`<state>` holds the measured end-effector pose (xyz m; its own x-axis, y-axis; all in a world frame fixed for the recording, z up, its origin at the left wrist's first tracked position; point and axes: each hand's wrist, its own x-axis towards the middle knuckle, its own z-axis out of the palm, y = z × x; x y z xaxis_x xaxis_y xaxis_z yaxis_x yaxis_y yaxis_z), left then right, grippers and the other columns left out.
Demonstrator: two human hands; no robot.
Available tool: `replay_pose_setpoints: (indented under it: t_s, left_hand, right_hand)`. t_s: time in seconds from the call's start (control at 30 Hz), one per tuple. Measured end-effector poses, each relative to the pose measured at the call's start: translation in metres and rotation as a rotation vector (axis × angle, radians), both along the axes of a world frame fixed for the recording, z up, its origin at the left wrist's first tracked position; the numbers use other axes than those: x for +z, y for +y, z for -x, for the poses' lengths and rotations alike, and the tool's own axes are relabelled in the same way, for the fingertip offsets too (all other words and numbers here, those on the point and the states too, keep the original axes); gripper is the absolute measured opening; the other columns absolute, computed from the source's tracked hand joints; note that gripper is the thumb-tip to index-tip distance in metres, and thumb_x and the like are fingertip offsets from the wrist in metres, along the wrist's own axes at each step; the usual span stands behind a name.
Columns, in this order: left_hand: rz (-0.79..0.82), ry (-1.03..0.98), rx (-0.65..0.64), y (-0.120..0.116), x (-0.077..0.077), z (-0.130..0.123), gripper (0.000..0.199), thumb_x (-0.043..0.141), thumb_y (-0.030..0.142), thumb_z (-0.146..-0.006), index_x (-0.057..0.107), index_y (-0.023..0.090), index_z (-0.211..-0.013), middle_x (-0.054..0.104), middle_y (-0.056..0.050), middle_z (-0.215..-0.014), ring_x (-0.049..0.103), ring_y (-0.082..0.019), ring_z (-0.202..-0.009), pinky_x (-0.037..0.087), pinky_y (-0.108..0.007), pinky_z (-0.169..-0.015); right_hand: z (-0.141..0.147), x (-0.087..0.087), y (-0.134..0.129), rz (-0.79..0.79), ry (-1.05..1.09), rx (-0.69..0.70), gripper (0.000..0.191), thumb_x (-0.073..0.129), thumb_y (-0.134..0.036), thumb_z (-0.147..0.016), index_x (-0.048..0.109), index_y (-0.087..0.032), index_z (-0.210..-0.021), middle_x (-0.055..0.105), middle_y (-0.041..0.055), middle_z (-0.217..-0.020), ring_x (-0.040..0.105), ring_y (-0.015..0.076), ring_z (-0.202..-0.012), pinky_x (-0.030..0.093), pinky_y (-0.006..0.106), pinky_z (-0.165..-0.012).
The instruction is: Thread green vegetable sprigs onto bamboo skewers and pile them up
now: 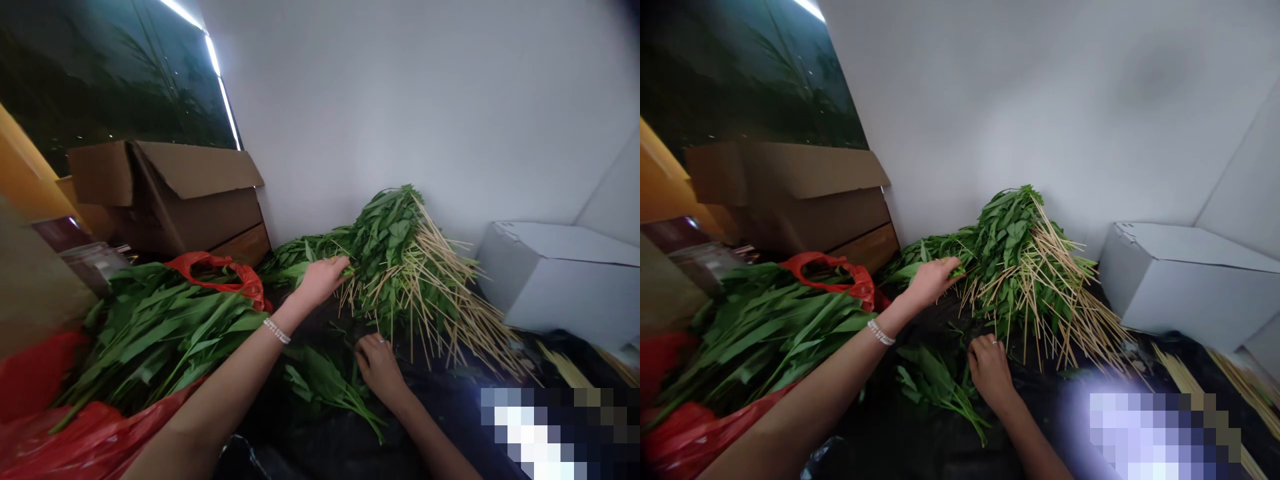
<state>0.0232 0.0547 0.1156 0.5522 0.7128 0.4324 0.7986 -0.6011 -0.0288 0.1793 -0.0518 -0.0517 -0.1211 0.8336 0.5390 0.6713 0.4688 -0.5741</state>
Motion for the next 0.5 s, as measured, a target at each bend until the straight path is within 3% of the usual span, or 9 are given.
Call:
replay_pose_setpoints:
  t_s: [0.13, 0.23, 0.3, 0.37, 0.43, 0.5]
  left_hand:
    - [0.123, 0.085, -0.041, 0.016, -0.058, -0.003, 0.023, 0.061, 0.033, -0.089, 0.060, 0.021, -0.109, 0.068, -0.009, -0.095, 0.063, -0.023, -0.092, 0.044, -0.031, -0.081]
    - [0.185, 0.085, -0.055, 0.022, -0.089, 0.004, 0.052, 0.077, 0.031, -0.074, 0.057, 0.021, -0.121, 0.067, -0.011, -0.109, 0.061, -0.027, -0.105, 0.044, -0.037, -0.091]
    - [0.203, 0.049, -0.052, 0.022, -0.095, 0.012, 0.074, 0.082, 0.027, -0.066, 0.050, 0.022, -0.132, 0.061, -0.014, -0.124, 0.055, -0.031, -0.117, 0.041, -0.043, -0.098]
    - [0.202, -0.009, -0.039, 0.014, -0.091, 0.022, 0.081, 0.078, 0.023, -0.069, 0.042, 0.022, -0.141, 0.054, -0.015, -0.135, 0.049, -0.031, -0.125, 0.039, -0.045, -0.102]
    - [0.199, -0.088, -0.038, -0.006, -0.082, 0.031, 0.072, 0.067, 0.021, -0.080, 0.035, 0.021, -0.145, 0.052, -0.015, -0.138, 0.048, -0.026, -0.126, 0.039, -0.042, -0.104]
    - [0.236, -0.236, -0.087, -0.035, -0.074, 0.038, 0.053, 0.058, 0.025, -0.089, 0.043, 0.022, -0.140, 0.059, -0.011, -0.130, 0.054, -0.022, -0.120, 0.041, -0.039, -0.102]
  right_hand:
    - [-0.010, 0.001, 0.008, 0.037, 0.127, -0.042, 0.016, 0.048, -0.028, -0.089, 0.060, -0.021, -0.082, 0.062, 0.0037, -0.079, 0.057, 0.0203, -0.080, 0.043, 0.032, -0.073]
    - [-0.016, 0.002, 0.012, 0.090, 0.252, -0.043, 0.025, 0.049, -0.040, -0.089, 0.062, -0.021, -0.081, 0.064, 0.0032, -0.077, 0.060, 0.0187, -0.073, 0.046, 0.030, -0.067]
    - [-0.018, 0.004, 0.014, 0.124, 0.331, -0.033, 0.032, 0.049, -0.048, -0.088, 0.061, -0.020, -0.077, 0.065, 0.0023, -0.072, 0.060, 0.0176, -0.068, 0.047, 0.028, -0.063]
    - [-0.019, 0.005, 0.016, 0.154, 0.400, -0.033, 0.039, 0.047, -0.055, -0.088, 0.059, -0.020, -0.075, 0.064, 0.0015, -0.067, 0.060, 0.0169, -0.064, 0.048, 0.027, -0.058]
    - [-0.020, 0.006, 0.017, 0.182, 0.452, -0.053, 0.044, 0.045, -0.060, -0.087, 0.058, -0.020, -0.077, 0.063, 0.0012, -0.063, 0.059, 0.0163, -0.058, 0.046, 0.026, -0.052]
    - [-0.020, 0.007, 0.017, 0.204, 0.480, -0.089, 0.045, 0.043, -0.061, -0.088, 0.057, -0.020, -0.081, 0.063, 0.0011, -0.062, 0.057, 0.0158, -0.053, 0.045, 0.026, -0.048]
